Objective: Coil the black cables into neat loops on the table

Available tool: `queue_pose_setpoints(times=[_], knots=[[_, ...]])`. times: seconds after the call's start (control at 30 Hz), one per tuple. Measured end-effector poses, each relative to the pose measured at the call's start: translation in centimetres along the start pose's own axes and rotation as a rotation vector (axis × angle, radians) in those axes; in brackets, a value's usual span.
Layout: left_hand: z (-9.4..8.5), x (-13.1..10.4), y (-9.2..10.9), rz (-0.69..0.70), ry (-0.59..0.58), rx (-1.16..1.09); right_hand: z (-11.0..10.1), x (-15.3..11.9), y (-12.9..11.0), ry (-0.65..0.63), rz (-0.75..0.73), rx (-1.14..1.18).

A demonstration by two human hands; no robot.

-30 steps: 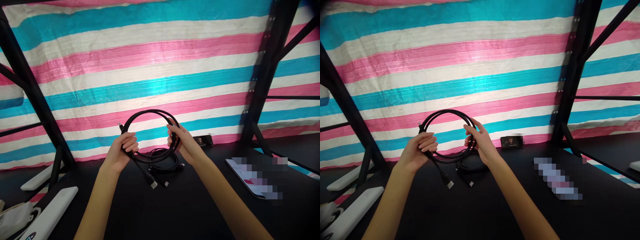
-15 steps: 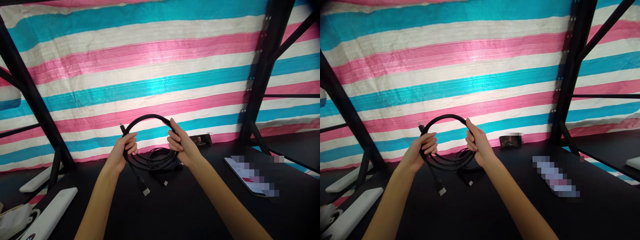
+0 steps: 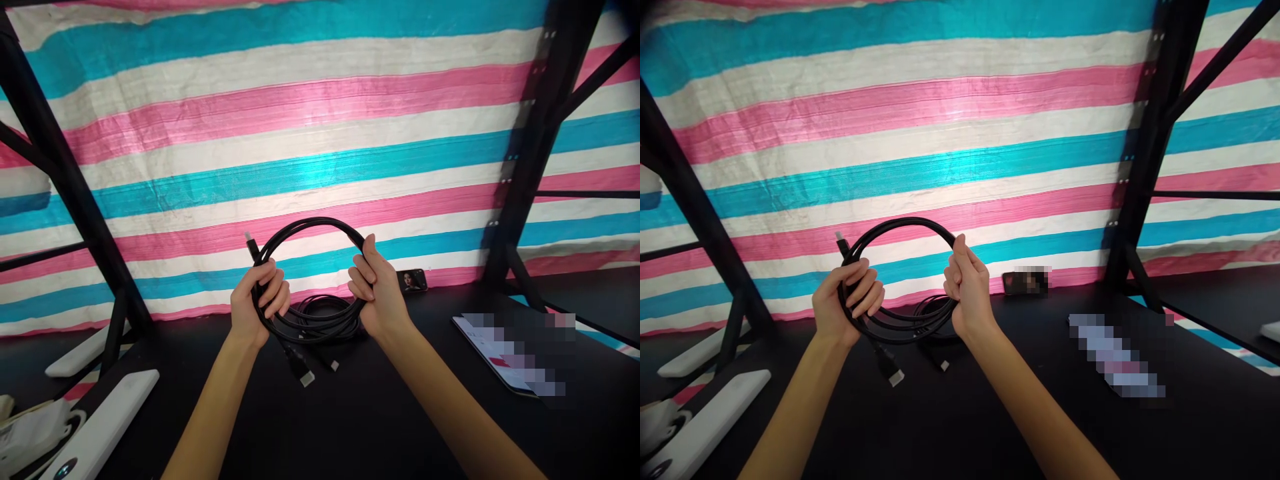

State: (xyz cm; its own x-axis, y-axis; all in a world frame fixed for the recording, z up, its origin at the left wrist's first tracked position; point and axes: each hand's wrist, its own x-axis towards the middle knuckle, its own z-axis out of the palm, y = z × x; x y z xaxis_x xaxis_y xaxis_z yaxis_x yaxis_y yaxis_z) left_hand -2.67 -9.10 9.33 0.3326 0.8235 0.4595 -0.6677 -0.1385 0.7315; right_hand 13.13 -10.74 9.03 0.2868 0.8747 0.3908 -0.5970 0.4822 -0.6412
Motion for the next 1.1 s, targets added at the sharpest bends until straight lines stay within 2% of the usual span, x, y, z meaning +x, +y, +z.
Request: queue_pose_setpoints(times=[0.3, 0.43, 0.57, 0.77, 0.97, 1.1], knots=[[0.3, -0.2, -0.7, -0.001, 0.070, 0.037, -0.2, 0.2, -0.2, -0.027, -0.053, -0.146], [0.4, -0.2, -1.4, -0.116, 0.059, 0.105, -0.5, 0.5, -0.7, -0.066, -0.091, -0.345], [0.4, 0.1, -2.2, -0.201, 0.069, 0.144, -0.8, 0.6, -1.1, -0.052, -0.202, -0.589], [-0.5, 0.8, -2.7, -0.193, 0.125, 0.392, -1.0, 0.3, -1.1, -0.119, -0.468, -0.931], [-0.9, 0.8, -2.4, -0.209, 0.130, 0.483, -0.7, 0.0, -1.5, -0.214, -0.443, -1.000], [-0.4, 0.4, -2.1, -0.256, 0.086, 0.518, -0.7, 0.1, -1.6, -0.223, -0.428, -1.012]])
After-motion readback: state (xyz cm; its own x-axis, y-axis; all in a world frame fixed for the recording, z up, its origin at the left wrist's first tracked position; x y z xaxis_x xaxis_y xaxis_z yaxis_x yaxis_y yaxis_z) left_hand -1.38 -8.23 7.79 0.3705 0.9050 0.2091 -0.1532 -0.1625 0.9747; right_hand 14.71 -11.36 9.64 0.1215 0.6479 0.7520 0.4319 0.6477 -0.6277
